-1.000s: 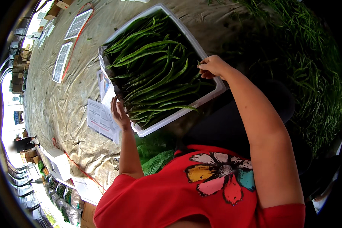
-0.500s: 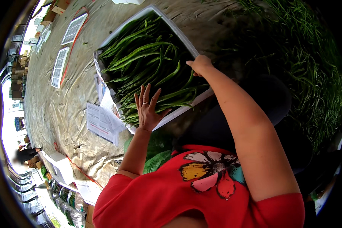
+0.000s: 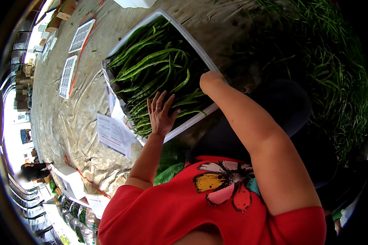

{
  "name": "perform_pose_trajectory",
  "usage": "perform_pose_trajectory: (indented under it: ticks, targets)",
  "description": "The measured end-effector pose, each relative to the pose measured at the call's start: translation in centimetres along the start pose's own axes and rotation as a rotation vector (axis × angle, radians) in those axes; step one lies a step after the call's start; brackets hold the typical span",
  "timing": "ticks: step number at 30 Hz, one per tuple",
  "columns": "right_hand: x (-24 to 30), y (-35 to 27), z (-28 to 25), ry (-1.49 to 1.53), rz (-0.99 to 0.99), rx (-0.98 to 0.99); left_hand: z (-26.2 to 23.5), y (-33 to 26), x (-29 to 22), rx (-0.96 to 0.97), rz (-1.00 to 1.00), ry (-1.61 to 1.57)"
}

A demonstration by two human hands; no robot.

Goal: The person sits on the ground and sorts green chilies by hand, picking them from a large pile and placing them into a white container. The person repeatedly gathers chilies, arranges them, and transfers them into the container.

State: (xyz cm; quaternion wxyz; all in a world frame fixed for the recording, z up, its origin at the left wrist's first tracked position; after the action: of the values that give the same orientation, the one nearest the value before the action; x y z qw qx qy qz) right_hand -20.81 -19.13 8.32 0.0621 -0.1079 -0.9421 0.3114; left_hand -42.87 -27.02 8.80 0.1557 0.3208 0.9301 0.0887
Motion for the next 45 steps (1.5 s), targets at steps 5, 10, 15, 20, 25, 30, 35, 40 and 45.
perform_pose_trajectory:
  ticks: [5,10,15,20,25,30,35,40,45]
  targets:
    - [-1.2,0.6,1.4,0.089,-0.267,-0.452,0.1,0.5,0.4,-0.048,0.091,-0.017]
    - [-1.4,-0.1,1.8,-0.204,-0.410,-0.238,-0.5,-0.1,0.0,-0.050,0.098,-0.042]
    - [-2.0,0.6,0.5,-0.060,-0.367,-0.173,0.2,2.2,0.3,-0.092,0.006,0.023]
    - [-3.2,-3.7,-7.6,0.372,-0.362,-0.421,-0.1,4.0,0.1,-0.139,-0.015,-0.009]
    - [-12.9,-9.4,-14.7,0.579,-0.511,-0.620,3.0,5.2,1.1,-0.118,-0.076,0.106]
    - [-34.4,-13.2,-11.8,0.425,0.087,-0.415,2.7,7.7,1.0,-0.092,-0.028,-0.068]
    - [-47.7,-18.9,-3.9,0.350,0.480,-0.348,3.2,9.9,-1.4,-0.105,0.168,-0.131]
    - [-44.2,-20.7,-1.7,0.598,0.488,0.002,6.2,11.9,2.5,-0.081,-0.030,-0.217]
    - [-44.3,-20.6,-2.5,0.613,0.487,-0.150,2.7,10.2,-1.6,-0.086,0.091,-0.053]
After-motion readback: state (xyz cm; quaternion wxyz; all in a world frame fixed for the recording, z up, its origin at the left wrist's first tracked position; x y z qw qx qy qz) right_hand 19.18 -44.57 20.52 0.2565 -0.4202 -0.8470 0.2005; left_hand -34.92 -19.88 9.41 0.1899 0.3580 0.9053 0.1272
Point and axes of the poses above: each hand's wrist, its own y-axis towards the middle knuckle, its own z-axis out of the palm, x = y × z, the point moved 2 cm from there along y, towards the middle knuckle, and after that the axes turned 13 degrees about z, right-handed, at the moved point
